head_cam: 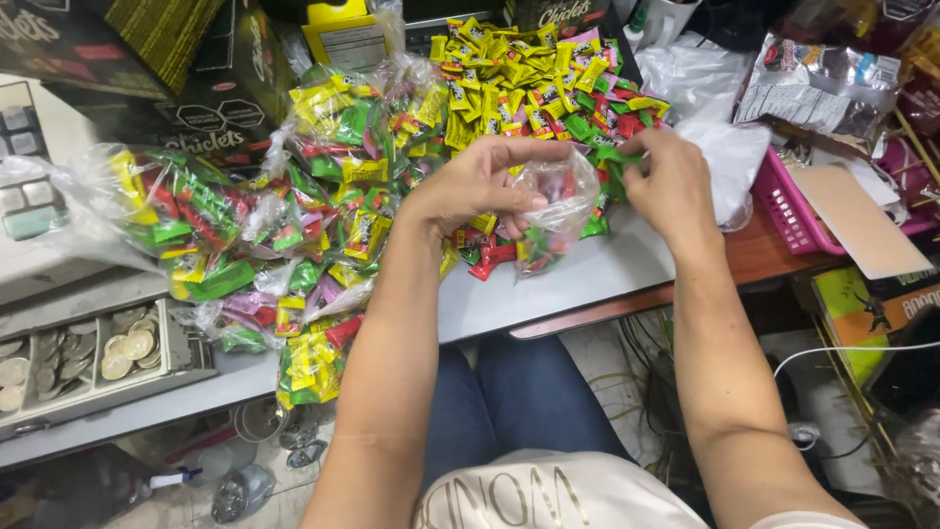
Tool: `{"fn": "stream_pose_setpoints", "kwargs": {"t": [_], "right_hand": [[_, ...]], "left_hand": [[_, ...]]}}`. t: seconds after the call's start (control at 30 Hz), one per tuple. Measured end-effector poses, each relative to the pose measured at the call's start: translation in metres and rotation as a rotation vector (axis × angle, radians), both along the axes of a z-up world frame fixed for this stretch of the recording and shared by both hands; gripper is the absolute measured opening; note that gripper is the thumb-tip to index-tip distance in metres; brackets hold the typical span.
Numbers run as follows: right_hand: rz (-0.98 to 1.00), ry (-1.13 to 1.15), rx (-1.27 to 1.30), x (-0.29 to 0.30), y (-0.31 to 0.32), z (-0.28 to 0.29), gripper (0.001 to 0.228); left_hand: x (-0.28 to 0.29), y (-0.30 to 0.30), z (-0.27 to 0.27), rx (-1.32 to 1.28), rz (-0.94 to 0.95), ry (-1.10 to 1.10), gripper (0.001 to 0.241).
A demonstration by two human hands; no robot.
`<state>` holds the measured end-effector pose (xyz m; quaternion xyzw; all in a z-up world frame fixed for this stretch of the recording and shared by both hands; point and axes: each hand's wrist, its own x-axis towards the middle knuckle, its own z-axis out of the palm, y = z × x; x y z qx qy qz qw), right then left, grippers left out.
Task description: Bagging small candies from a large pile into individual plastic bags at a checkout counter
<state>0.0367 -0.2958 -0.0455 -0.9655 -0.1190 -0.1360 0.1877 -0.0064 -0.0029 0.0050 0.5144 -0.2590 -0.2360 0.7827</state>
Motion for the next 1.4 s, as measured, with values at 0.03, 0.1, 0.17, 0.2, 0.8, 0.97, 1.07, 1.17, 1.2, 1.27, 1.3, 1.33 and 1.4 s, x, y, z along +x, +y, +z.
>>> {"fn": "stream_pose_setpoints", "kwargs": {"t": [0.03, 0.1, 0.17, 0.2, 0.8, 0.97, 1.07, 1.17, 1.2, 1.27, 1.3, 1.33, 1.4], "right_hand": [[-0.004, -0.001, 0.001, -0.005, -0.002, 0.009, 0.019], [0.214, -0.152, 0.367, -0.014, -0.004, 0.026, 0.023], [0.331, -0.191, 0.386, -0.043, 0.019, 0.07, 0.019], [0.44, -0.23, 0.403, -0.06, 0.028, 0.091, 0.017], [0.829, 0.168, 0.029, -0.105, 0.077, 0.029, 0.028], [0.727, 0.042, -0.06, -0.103, 0.091, 0.001, 0.045], [0.722, 0.008, -0.091, -0.11, 0.09, 0.001, 0.044], [0.739, 0.006, -0.036, -0.121, 0.083, 0.008, 0.036], [0.752, 0.025, 0.019, -0.125, 0.082, 0.011, 0.029], [0.749, 0.036, 0.038, -0.131, 0.073, 0.007, 0.031], [0.743, 0.048, 0.057, -0.135, 0.068, 0.005, 0.035], [0.739, 0.049, 0.058, -0.137, 0.064, 0.002, 0.035], [0.81, 0.034, 0.13, -0.143, 0.054, -0.003, 0.043]], "left_hand": [[0.001, -0.001, 0.0, 0.001, -0.004, -0.001, 0.071], [0.001, -0.001, -0.002, 0.002, -0.003, 0.006, 0.071], [0.006, 0.001, -0.007, 0.038, -0.02, 0.002, 0.068], [0.007, -0.001, -0.012, 0.071, -0.046, 0.001, 0.066], [0.007, 0.017, -0.007, -0.543, 0.057, -0.262, 0.063], [0.002, 0.016, -0.007, -0.609, 0.02, -0.164, 0.062], [0.004, 0.016, -0.01, -0.585, 0.058, -0.16, 0.067], [0.007, 0.015, -0.012, -0.535, 0.046, -0.197, 0.069], [0.006, 0.016, -0.012, -0.523, -0.001, -0.202, 0.067], [0.002, 0.014, -0.008, -0.506, -0.019, -0.185, 0.07], [0.0, 0.012, -0.006, -0.49, -0.04, -0.168, 0.073], [0.0, 0.012, -0.006, -0.491, -0.044, -0.165, 0.073], [0.0, 0.012, -0.004, -0.465, -0.065, -0.239, 0.066]]}}
